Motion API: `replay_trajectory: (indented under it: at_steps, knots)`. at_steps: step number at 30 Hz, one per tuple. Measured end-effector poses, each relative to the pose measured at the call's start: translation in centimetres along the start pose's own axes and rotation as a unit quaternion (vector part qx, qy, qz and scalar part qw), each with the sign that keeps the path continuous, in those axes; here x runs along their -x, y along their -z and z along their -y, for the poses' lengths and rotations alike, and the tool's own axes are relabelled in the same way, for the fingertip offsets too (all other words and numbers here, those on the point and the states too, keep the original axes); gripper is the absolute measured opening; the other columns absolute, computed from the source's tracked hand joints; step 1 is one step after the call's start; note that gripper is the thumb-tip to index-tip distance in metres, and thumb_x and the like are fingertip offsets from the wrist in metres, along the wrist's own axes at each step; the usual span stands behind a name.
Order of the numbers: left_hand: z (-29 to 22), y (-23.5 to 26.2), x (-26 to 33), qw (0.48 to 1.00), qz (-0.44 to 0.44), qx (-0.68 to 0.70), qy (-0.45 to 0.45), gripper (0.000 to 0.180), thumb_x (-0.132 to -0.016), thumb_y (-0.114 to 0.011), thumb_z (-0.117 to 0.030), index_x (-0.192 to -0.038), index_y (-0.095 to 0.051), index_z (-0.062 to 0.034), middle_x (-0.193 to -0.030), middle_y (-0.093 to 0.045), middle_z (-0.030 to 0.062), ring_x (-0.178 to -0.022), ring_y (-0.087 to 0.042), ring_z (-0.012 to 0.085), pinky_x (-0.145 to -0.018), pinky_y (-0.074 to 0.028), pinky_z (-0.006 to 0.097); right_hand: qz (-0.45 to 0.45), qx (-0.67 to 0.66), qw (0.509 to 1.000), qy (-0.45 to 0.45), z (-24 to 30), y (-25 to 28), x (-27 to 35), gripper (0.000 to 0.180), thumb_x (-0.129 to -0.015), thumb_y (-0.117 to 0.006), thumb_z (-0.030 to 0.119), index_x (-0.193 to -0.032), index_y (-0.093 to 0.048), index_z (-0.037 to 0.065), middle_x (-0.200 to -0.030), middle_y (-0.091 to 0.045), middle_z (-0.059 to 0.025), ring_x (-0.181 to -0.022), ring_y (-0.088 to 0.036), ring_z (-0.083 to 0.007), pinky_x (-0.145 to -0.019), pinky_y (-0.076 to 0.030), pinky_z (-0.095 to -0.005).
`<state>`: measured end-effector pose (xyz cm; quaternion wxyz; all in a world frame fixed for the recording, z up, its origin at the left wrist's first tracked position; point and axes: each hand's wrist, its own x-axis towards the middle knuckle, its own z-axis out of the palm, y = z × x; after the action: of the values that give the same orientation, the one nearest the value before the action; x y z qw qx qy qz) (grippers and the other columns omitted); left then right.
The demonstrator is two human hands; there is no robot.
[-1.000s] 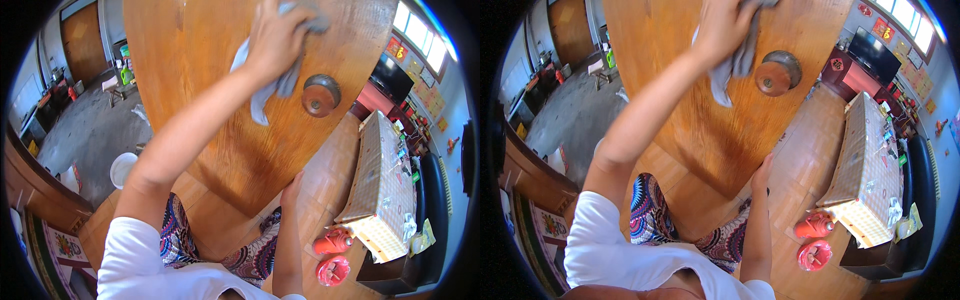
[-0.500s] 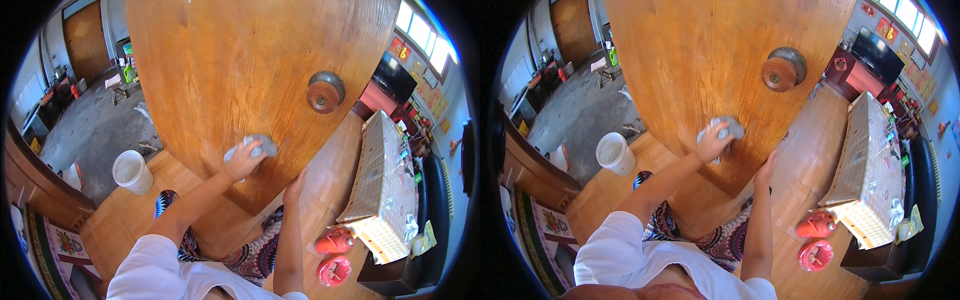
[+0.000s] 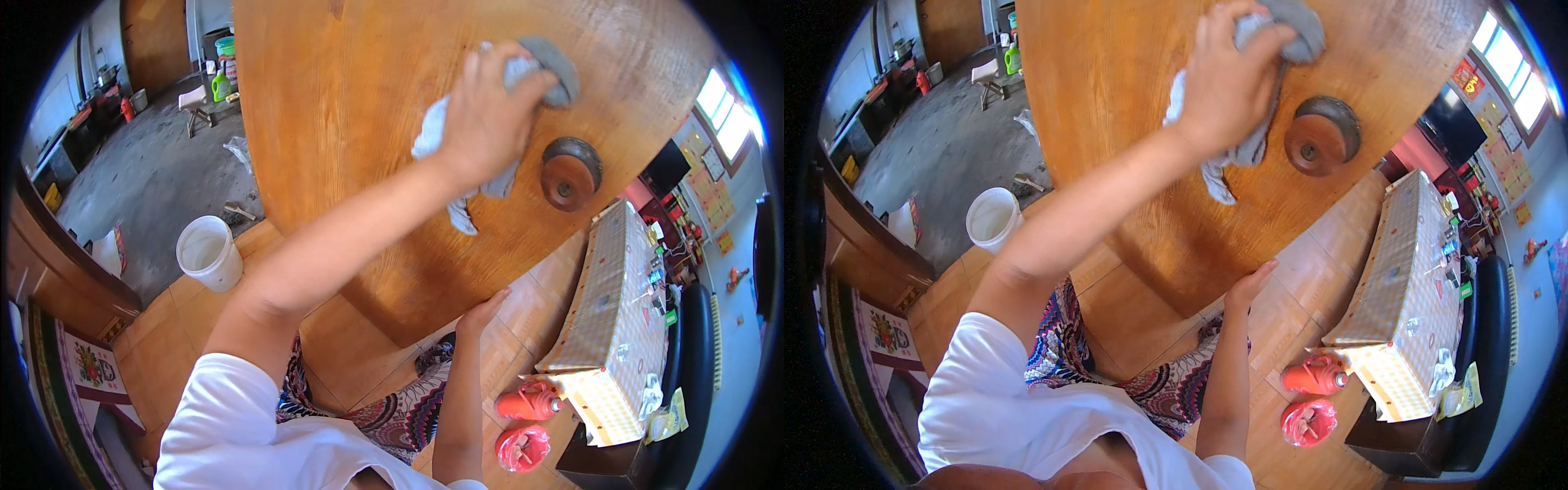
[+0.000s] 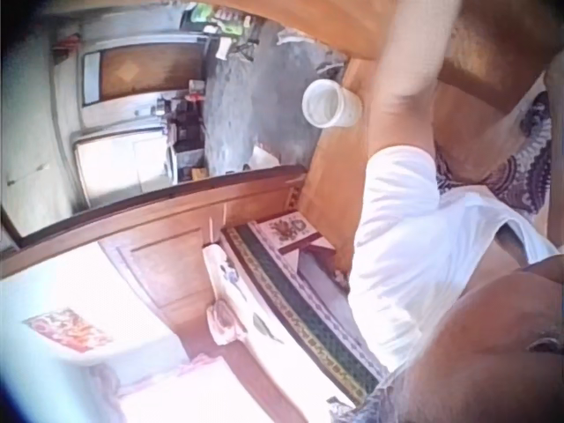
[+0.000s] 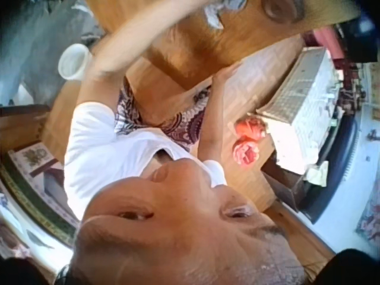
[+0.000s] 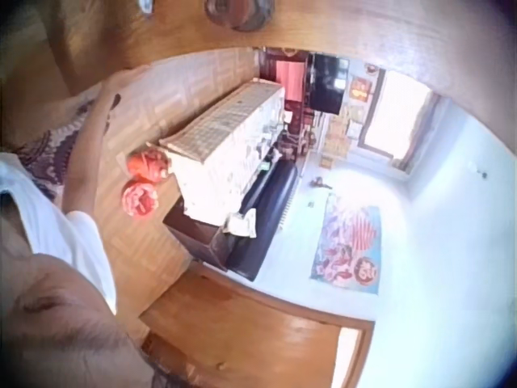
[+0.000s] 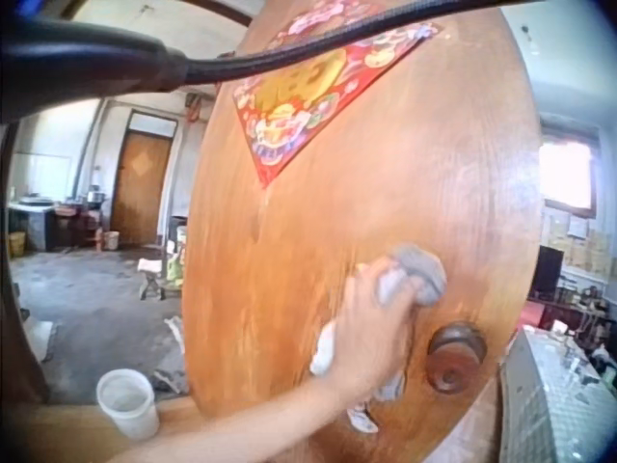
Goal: The person wipes the surface of a wooden door with a grey cloth. They repeatedly rub the cloth across the door, moving from the lower section up to the top and back down, covering the area around the doorknob.
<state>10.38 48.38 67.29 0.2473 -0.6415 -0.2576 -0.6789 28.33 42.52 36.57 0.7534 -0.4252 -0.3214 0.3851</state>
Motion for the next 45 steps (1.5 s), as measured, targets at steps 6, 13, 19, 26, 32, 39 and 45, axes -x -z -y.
replay_trajectory:
  at_steps: [6, 13, 19, 26, 32, 39, 45]
  knots:
    - [0.9, 1.2, 20.4, 0.986, 0.158, -0.022, -0.053, 0.024, -0.076, -0.072, -0.012, -0.098, -0.069, -0.0225, -0.125, -0.057, 0.0096, -0.1, -0.055, 0.0318, -0.083, -0.045, 0.046, -0.006, 0.009, 1.0, -0.02, 1.0, -0.7, 0.2, 0.077, -0.11, -0.027, 0.056, -0.159, -0.023, -0.003, -0.165, -0.028, -0.0148, -0.15, -0.031, -0.0277, -0.124, -0.022, -0.0388]
    - [5.3, 7.5, 26.1, 0.911, 0.4, 0.02, -0.094, 0.024, -0.082, -0.07, -0.018, -0.104, -0.072, -0.0276, -0.124, -0.057, 0.0026, -0.108, -0.055, 0.0299, -0.089, -0.052, 0.041, 0.015, 0.055, 0.998, -0.009, 0.6, -0.9, -1.3, 0.082, -0.109, -0.023, 0.06, -0.16, -0.021, -0.004, -0.166, -0.026, -0.0161, -0.151, -0.028, -0.0288, -0.125, -0.021, -0.0384]
    - [6.7, 4.0, -0.3, 0.997, 0.005, -0.074, 0.004, 0.035, -0.086, -0.066, -0.003, -0.117, -0.071, -0.02, -0.139, -0.055, 0.0132, -0.124, -0.051, 0.039, -0.094, -0.051, 0.045, -0.011, 0.103, 0.994, 0.029, -0.1, 0.4, -0.7, 0.081, -0.11, -0.022, 0.059, -0.159, -0.022, -0.006, -0.165, -0.027, -0.0177, -0.15, -0.03, -0.0293, -0.124, -0.022, -0.0379]
    - [7.4, 3.5, 2.0, 0.993, -0.037, -0.113, -0.025, 0.036, -0.077, -0.071, 0.0, -0.109, -0.07, -0.0166, -0.124, -0.061, 0.011, -0.109, -0.059, 0.0365, -0.086, -0.054, 0.045, -0.04, 0.064, 0.997, 0.022, 1.0, -1.7, 1.0, 0.079, -0.111, -0.023, 0.054, -0.156, -0.023, -0.011, -0.164, -0.027, -0.0207, -0.149, -0.031, -0.0296, -0.124, -0.022, -0.0384]
    - [7.2, 7.5, 14.1, 0.974, 0.219, -0.043, 0.039, 0.036, -0.073, -0.071, 0.005, -0.103, -0.068, -0.0137, -0.121, -0.059, 0.0125, -0.116, -0.058, 0.0364, -0.088, -0.056, 0.045, -0.012, 0.091, 0.996, 0.012, 0.2, -0.3, -1.4, 0.084, -0.108, -0.022, 0.063, -0.16, -0.023, -0.003, -0.166, -0.027, -0.0153, -0.151, -0.029, -0.0287, -0.124, -0.022, -0.0372]
    - [10.0, 3.4, -5.6, 0.994, 0.015, -0.106, -0.002, 0.032, -0.084, -0.065, -0.003, -0.114, -0.066, -0.0138, -0.13, -0.055, 0.0163, -0.114, -0.053, 0.0405, -0.087, -0.051, 0.051, -0.014, 0.105, 0.994, 0.024, -1.4, 0.1, -2.3, 0.085, -0.108, -0.022, 0.063, -0.16, -0.022, -0.005, -0.167, -0.025, -0.0162, -0.152, -0.028, -0.0294, -0.125, -0.021, -0.0374]
    - [5.7, 0.3, -7.5, 0.985, -0.125, -0.112, -0.048, 0.029, -0.086, -0.061, -0.003, -0.113, -0.067, -0.0096, -0.126, -0.057, 0.0182, -0.112, -0.052, 0.0419, -0.094, -0.046, 0.048, -0.084, 0.113, 0.99, 0.029, 0.5, -2.0, 0.1, 0.081, -0.111, -0.024, 0.056, -0.153, -0.027, -0.014, -0.16, -0.033, -0.0232, -0.145, -0.036, -0.0314, -0.122, -0.026, -0.0392]
